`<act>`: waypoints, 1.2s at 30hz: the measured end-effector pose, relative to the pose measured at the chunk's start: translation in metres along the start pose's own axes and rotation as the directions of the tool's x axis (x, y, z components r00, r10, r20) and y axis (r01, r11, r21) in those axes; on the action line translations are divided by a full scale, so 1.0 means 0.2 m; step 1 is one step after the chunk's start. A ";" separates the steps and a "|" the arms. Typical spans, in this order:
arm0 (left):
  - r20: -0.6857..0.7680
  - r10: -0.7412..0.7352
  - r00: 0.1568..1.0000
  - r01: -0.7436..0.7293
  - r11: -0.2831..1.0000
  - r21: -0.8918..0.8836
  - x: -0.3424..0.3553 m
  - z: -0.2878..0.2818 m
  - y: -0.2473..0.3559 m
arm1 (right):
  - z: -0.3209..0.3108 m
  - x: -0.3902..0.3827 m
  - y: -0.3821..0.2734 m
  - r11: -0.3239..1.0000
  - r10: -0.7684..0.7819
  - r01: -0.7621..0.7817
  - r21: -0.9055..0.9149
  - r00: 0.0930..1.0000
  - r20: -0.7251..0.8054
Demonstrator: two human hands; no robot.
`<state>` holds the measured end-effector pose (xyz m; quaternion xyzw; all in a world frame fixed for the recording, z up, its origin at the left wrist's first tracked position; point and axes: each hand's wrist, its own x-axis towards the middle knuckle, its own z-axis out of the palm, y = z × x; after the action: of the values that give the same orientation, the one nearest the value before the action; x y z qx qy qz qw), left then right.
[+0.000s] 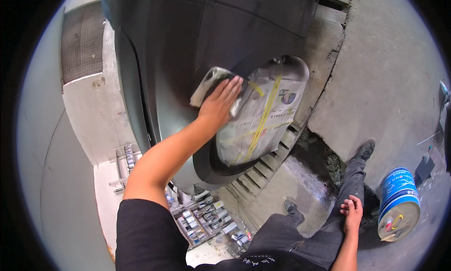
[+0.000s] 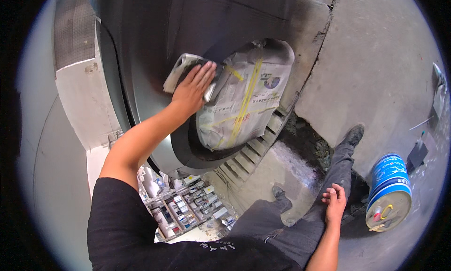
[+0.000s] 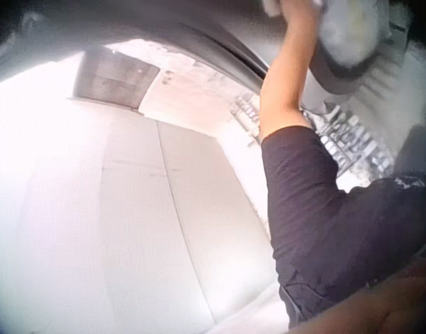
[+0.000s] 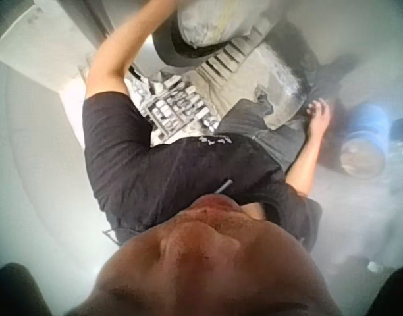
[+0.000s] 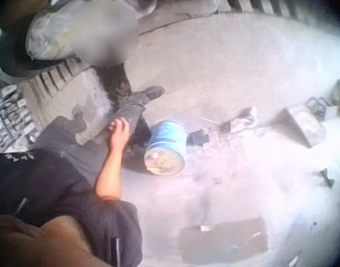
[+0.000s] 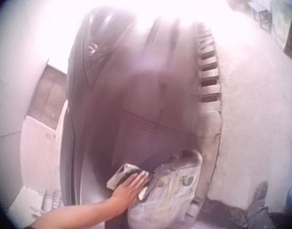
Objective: The person sands various panels of a car by hand, including the hood, fender, and side mirror, using a piece of sandpaper. They move the paper in a back-and-forth motion across the surfaces, some of which are masked with tape and newspaper.
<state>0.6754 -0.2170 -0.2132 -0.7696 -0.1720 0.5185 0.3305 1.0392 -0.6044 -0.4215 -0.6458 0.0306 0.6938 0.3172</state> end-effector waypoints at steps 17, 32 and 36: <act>0.092 -0.030 0.995 0.073 0.856 -0.511 -1.68 0.56 1.35 | 0.34 -0.13 0.86 0.754 -0.340 0.379 -0.537 0.924 0.174; -0.092 0.031 0.995 0.095 -0.494 0.864 -1.22 -0.27 1.08 | 1.00 -0.66 -0.58 0.823 0.008 0.446 -0.352 0.610 0.792; -0.063 -0.267 0.962 -0.026 -0.315 0.949 -1.13 -0.43 0.85 | 1.18 -0.78 -0.75 0.917 0.010 0.361 -0.169 0.403 0.915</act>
<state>0.6495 -0.5061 -0.1546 -0.1142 0.2070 0.4736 0.8484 0.8991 -0.4421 -0.1846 -0.2157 -0.3339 0.8859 0.2391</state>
